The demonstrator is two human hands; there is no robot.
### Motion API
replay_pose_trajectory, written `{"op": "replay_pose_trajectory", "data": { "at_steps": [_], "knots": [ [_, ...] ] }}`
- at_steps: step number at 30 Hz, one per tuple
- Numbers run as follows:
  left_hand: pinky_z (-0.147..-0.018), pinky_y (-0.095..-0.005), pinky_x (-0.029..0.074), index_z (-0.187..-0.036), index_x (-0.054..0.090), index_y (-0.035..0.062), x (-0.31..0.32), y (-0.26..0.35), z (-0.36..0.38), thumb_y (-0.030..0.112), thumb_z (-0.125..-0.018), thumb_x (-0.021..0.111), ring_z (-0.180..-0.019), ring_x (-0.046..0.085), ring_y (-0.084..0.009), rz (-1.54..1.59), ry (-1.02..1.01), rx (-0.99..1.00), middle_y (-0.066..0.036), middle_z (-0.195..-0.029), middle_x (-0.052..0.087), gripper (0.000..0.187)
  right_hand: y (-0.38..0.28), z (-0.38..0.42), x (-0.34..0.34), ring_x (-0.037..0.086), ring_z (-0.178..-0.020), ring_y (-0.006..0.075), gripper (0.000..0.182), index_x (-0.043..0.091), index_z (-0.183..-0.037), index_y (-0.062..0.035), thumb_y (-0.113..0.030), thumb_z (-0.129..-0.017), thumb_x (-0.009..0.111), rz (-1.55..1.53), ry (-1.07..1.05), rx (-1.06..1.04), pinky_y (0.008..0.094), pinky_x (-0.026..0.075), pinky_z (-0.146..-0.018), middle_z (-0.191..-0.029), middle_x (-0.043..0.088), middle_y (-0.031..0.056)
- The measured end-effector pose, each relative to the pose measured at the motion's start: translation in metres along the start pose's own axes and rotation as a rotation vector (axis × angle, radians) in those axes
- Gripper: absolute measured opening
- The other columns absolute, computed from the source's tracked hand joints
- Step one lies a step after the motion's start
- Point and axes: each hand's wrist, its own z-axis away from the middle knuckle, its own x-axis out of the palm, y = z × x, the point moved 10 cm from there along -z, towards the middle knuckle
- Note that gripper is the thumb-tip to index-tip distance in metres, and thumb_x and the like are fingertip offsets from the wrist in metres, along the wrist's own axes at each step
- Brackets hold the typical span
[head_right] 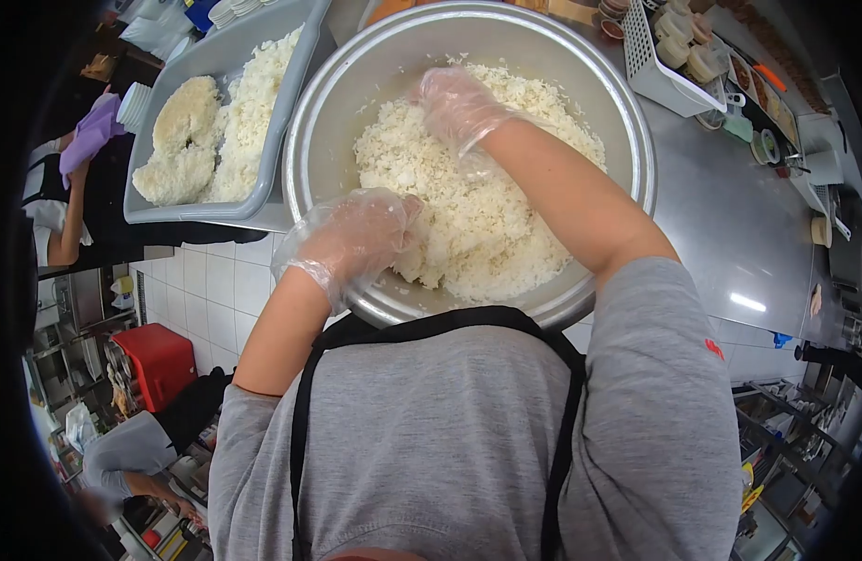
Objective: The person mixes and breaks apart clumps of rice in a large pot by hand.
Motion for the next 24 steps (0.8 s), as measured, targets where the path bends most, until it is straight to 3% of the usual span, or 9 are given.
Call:
{"op": "replay_pose_trajectory", "data": {
  "at_steps": [7, 10, 13, 15, 17, 19, 21, 22, 24],
  "knots": [
    [-0.083, -0.0478, 0.048, -0.108, 0.057, 0.0038, 0.006, -0.001, -0.004, 0.027, -0.093, 0.047, -0.094, 0.061, -0.0373, 0.029, -0.067, -0.017, -0.020, -0.098, 0.063, 0.029, -0.037, 0.004, 0.014, 0.057, -0.105, 0.0307, 0.044, 0.064, -0.112, -0.0088, -0.033, -0.075, 0.069, 0.308, 0.105, -0.149, 0.0399, 0.046, -0.095, -0.108, 0.060, 0.0130],
    [-0.084, -0.0477, 0.048, -0.108, 0.057, 0.0048, 0.010, 0.000, 0.000, 0.028, -0.094, 0.046, -0.093, 0.062, -0.0374, 0.004, -0.001, -0.016, -0.020, -0.098, 0.063, 0.029, -0.022, -0.007, 0.022, 0.058, -0.104, 0.0317, 0.041, 0.064, -0.112, -0.0088, -0.030, -0.077, 0.067, 0.270, 0.114, -0.099, 0.0383, 0.047, -0.093, -0.107, 0.060, 0.0128],
    [-0.084, -0.0477, 0.048, -0.111, 0.057, 0.0057, 0.005, -0.001, 0.004, 0.030, -0.095, 0.045, -0.095, 0.061, -0.0379, -0.026, 0.080, -0.004, -0.019, -0.098, 0.063, 0.031, -0.035, -0.008, 0.017, 0.059, -0.102, 0.0298, 0.028, 0.067, -0.106, -0.0100, -0.021, -0.081, 0.064, 0.356, 0.186, -0.286, 0.0387, 0.048, -0.089, -0.101, 0.063, 0.0125],
    [-0.085, -0.0476, 0.048, -0.113, 0.056, 0.0058, -0.003, 0.000, 0.003, 0.031, -0.095, 0.044, -0.096, 0.061, -0.0383, -0.026, 0.103, -0.015, -0.020, -0.098, 0.063, 0.033, -0.011, -0.014, 0.013, 0.059, -0.104, 0.0299, 0.026, 0.066, -0.110, -0.0109, -0.021, -0.086, 0.060, 0.134, 0.145, -0.062, 0.0381, 0.048, -0.090, -0.105, 0.062, 0.0130],
    [-0.089, -0.0473, 0.046, -0.117, 0.055, 0.0049, 0.002, -0.004, 0.001, 0.029, -0.095, 0.045, -0.102, 0.060, -0.0382, 0.004, -0.079, -0.056, -0.021, -0.104, 0.062, 0.034, -0.009, -0.019, 0.008, 0.059, -0.104, 0.0301, 0.025, 0.066, -0.110, -0.0101, -0.020, -0.088, 0.057, 0.081, 0.188, -0.060, 0.0378, 0.048, -0.091, -0.106, 0.063, 0.0133],
    [-0.090, -0.0470, 0.046, -0.117, 0.056, 0.0042, 0.001, -0.005, 0.003, 0.027, -0.094, 0.045, -0.103, 0.060, -0.0380, -0.006, -0.040, -0.050, -0.022, -0.105, 0.062, 0.034, -0.016, -0.022, 0.003, 0.059, -0.104, 0.0302, 0.025, 0.067, -0.109, -0.0093, -0.019, -0.089, 0.055, 0.025, 0.237, -0.057, 0.0374, 0.047, -0.092, -0.106, 0.064, 0.0135],
    [-0.090, -0.0467, 0.046, -0.117, 0.056, 0.0035, -0.003, -0.004, 0.002, 0.025, -0.093, 0.046, -0.104, 0.060, -0.0377, -0.017, -0.007, -0.029, -0.022, -0.107, 0.062, 0.033, -0.002, -0.024, 0.033, 0.063, -0.099, 0.0302, 0.031, 0.067, -0.112, -0.0090, -0.015, -0.083, 0.061, -0.287, 0.022, 0.201, 0.0362, 0.049, -0.094, -0.103, 0.067, 0.0164],
    [-0.090, -0.0469, 0.046, -0.116, 0.056, 0.0032, -0.002, -0.005, -0.001, 0.024, -0.093, 0.045, -0.105, 0.059, -0.0377, -0.014, -0.041, -0.037, -0.022, -0.108, 0.062, 0.033, -0.017, -0.017, 0.025, 0.063, -0.099, 0.0302, 0.031, 0.067, -0.112, -0.0090, -0.015, -0.083, 0.061, -0.284, 0.024, 0.203, 0.0362, 0.049, -0.094, -0.103, 0.067, 0.0164],
    [-0.090, -0.0470, 0.046, -0.116, 0.057, 0.0029, 0.000, -0.004, -0.004, 0.024, -0.093, 0.045, -0.105, 0.059, -0.0376, -0.009, -0.082, -0.037, -0.023, -0.108, 0.062, 0.033, -0.070, 0.001, 0.014, 0.064, -0.099, 0.0296, 0.034, 0.068, -0.112, -0.0092, -0.016, -0.078, 0.066, 0.146, -0.012, -0.088, 0.0366, 0.049, -0.094, -0.102, 0.067, 0.0155]
  ]
}}
